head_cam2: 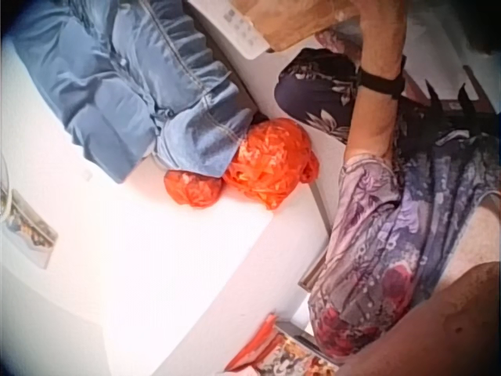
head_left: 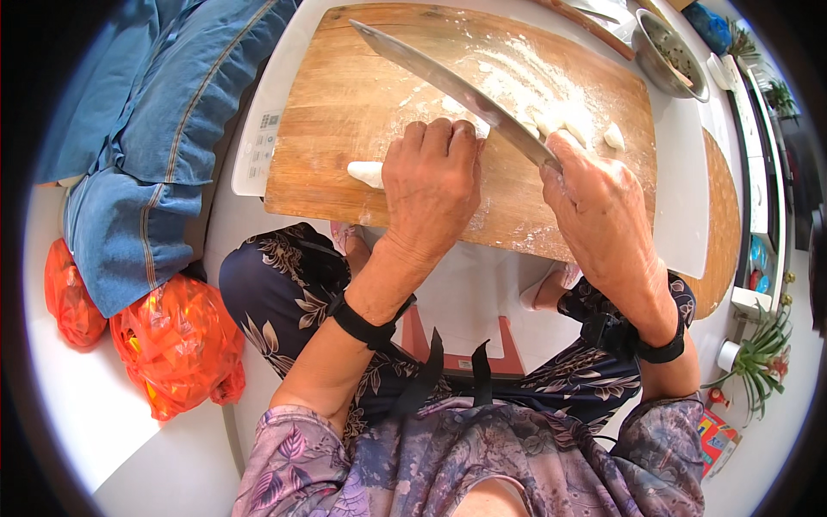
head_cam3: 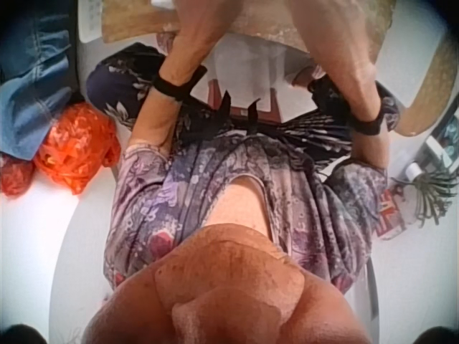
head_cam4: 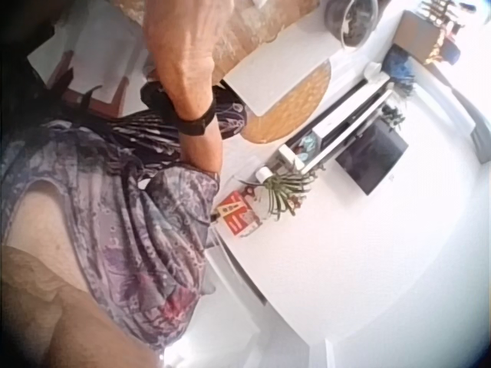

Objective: Chop dough into small pieces and flatten them by hand.

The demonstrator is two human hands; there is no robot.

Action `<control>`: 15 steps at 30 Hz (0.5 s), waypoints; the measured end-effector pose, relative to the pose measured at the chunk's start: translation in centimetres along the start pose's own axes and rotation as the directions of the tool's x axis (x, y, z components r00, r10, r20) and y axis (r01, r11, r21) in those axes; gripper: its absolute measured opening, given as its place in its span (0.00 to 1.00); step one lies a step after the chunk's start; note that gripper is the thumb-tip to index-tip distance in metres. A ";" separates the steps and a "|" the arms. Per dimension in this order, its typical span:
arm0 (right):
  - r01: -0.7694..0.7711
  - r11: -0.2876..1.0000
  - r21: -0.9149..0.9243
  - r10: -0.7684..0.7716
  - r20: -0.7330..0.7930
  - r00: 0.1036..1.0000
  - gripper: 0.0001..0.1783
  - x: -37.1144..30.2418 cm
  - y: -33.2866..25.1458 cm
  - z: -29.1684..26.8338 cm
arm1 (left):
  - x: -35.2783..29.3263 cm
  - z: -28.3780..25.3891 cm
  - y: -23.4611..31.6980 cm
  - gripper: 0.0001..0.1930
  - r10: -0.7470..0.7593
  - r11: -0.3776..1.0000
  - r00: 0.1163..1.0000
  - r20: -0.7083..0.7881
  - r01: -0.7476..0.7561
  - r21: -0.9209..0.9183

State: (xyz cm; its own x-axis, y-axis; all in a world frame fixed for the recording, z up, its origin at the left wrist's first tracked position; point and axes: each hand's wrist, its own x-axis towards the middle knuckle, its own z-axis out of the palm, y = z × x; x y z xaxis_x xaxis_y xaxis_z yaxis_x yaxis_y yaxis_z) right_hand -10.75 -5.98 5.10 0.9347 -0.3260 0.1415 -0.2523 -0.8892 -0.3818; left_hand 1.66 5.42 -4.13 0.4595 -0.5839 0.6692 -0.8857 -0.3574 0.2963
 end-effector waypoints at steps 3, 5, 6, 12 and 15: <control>0.015 0.999 -0.046 -0.017 -0.037 0.999 0.09 -0.4 -0.1 0.5 | 0.0 0.4 -0.2 0.08 0.040 0.998 0.999 -0.027 -0.041 -0.038; 0.005 0.999 -0.043 -0.005 -0.016 1.000 0.09 -0.6 -0.2 0.6 | -0.1 0.7 -0.2 0.08 0.060 0.996 0.997 -0.057 -0.063 -0.058; 0.000 0.999 -0.038 0.000 0.004 1.000 0.09 -0.6 -0.3 0.7 | -0.1 0.8 -0.2 0.08 0.061 0.996 0.997 -0.054 -0.064 -0.060; -0.012 1.000 -0.022 0.013 0.038 0.999 0.10 -1.0 -0.1 0.9 | -0.2 0.9 -0.2 0.09 0.061 0.996 0.996 -0.067 -0.065 -0.067; -0.009 0.999 -0.049 0.013 0.082 0.997 0.10 -0.9 0.0 0.9 | -0.1 0.6 -0.1 0.08 0.061 0.995 0.997 -0.056 -0.065 -0.072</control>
State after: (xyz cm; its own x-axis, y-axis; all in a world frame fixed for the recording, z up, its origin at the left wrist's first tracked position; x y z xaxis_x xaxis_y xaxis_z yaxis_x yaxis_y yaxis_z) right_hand -11.34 -5.39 4.11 0.9488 -0.3098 0.0613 -0.2723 -0.9009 -0.3378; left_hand 1.75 5.08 -4.59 0.3998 -0.5628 0.7235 -0.9163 -0.2652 0.3001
